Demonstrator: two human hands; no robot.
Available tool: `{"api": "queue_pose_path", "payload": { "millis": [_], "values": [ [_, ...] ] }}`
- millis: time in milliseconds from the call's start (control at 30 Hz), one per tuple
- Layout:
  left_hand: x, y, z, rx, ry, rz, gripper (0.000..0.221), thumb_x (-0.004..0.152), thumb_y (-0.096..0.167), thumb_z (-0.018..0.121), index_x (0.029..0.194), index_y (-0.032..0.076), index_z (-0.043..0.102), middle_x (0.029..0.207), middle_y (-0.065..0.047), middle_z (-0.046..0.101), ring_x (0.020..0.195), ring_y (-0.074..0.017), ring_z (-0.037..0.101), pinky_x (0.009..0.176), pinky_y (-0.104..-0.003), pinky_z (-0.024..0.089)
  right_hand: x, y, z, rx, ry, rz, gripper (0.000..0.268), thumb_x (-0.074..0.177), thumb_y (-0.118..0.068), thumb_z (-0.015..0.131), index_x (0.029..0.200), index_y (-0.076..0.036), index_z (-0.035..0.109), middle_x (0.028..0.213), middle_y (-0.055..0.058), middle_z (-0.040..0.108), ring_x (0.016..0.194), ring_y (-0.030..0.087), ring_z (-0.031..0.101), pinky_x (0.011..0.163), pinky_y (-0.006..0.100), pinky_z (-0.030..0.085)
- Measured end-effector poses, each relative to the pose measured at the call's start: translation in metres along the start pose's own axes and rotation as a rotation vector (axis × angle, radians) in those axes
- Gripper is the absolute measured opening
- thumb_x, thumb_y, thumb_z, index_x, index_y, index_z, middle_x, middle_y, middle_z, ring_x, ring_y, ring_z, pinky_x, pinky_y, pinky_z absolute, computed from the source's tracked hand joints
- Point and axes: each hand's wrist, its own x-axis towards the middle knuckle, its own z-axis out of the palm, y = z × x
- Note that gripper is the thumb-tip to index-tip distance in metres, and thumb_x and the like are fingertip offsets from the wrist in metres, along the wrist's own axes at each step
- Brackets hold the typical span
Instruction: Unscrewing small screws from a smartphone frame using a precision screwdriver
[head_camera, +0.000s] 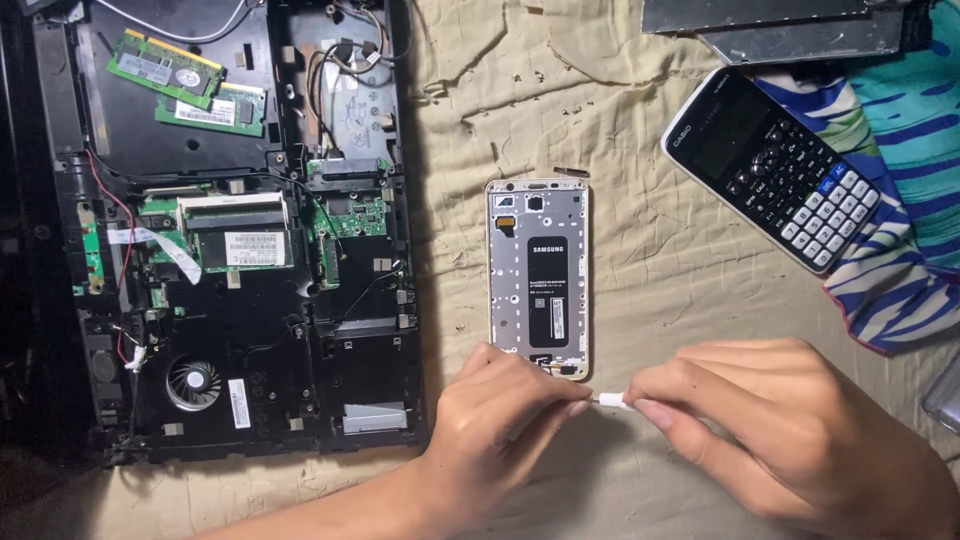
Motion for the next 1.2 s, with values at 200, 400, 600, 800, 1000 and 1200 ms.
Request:
{"api": "queue_pose_path", "payload": {
  "millis": [200, 400, 600, 800, 1000, 1200],
  "values": [
    [0.0, 0.0003, -0.0002, 0.012, -0.015, -0.011, 0.003, 0.099, 0.005, 0.069, 0.102, 0.005, 0.069, 0.086, -0.001, 0.073, 0.072, -0.0153, 0.065, 0.071, -0.03, 0.036, 0.0001, 0.0016, 0.0021, 0.0, 0.003, 0.005, 0.012, 0.095, -0.013, 0.061, 0.102, -0.006, 0.067, 0.075, 0.003, 0.068, 0.057, 0.021, 0.061, 0.056, 0.031, 0.051],
    [0.0005, 0.0012, -0.0018, 0.015, -0.006, -0.005, 0.003, 0.1, 0.008, 0.067, 0.1, 0.005, 0.069, 0.083, -0.002, 0.071, 0.068, -0.0159, 0.063, 0.07, -0.03, 0.037, 0.0027, -0.0024, 0.0027, 0.026, 0.023, 0.004, 0.011, 0.094, -0.012, 0.062, 0.101, -0.005, 0.067, 0.077, 0.004, 0.069, 0.058, 0.021, 0.062, 0.057, 0.032, 0.051],
    [0.0012, 0.002, -0.0015, -0.009, 0.012, 0.035, 0.003, 0.099, 0.006, 0.069, 0.098, 0.003, 0.069, 0.08, -0.003, 0.069, 0.066, -0.0165, 0.061, 0.069, -0.03, 0.036, 0.0028, -0.002, 0.0028, 0.065, 0.027, 0.032, 0.01, 0.094, -0.013, 0.063, 0.1, -0.006, 0.068, 0.088, 0.0, 0.076, 0.067, 0.016, 0.073, 0.062, 0.03, 0.056],
    [-0.0001, 0.0022, -0.0006, -0.024, 0.034, 0.076, 0.002, 0.098, 0.003, 0.07, 0.097, 0.002, 0.069, 0.085, -0.003, 0.073, 0.067, -0.0172, 0.064, 0.07, -0.029, 0.041, 0.0021, -0.0004, 0.005, 0.065, 0.037, 0.018, 0.01, 0.094, -0.014, 0.063, 0.098, -0.007, 0.068, 0.085, 0.0, 0.076, 0.064, 0.016, 0.071, 0.06, 0.029, 0.055],
    [0.0022, 0.004, -0.0019, -0.05, 0.046, 0.101, 0.003, 0.098, 0.002, 0.069, 0.099, 0.0, 0.069, 0.08, -0.006, 0.07, 0.063, -0.0195, 0.059, 0.067, -0.03, 0.04, 0.0024, -0.002, 0.0047, 0.082, 0.038, 0.015, 0.011, 0.093, -0.014, 0.064, 0.1, -0.006, 0.069, 0.088, 0.0, 0.077, 0.065, 0.017, 0.072, 0.06, 0.03, 0.056],
    [0.002, 0.0038, -0.0017, -0.037, 0.041, 0.114, 0.003, 0.097, 0.002, 0.069, 0.098, -0.001, 0.068, 0.081, -0.008, 0.072, 0.062, -0.0195, 0.063, 0.064, -0.03, 0.042, 0.0059, -0.0041, 0.0059, 0.096, 0.02, 0.003, 0.011, 0.096, -0.015, 0.061, 0.101, -0.008, 0.067, 0.086, 0.001, 0.076, 0.066, 0.019, 0.07, 0.063, 0.03, 0.055]
  ]
}}
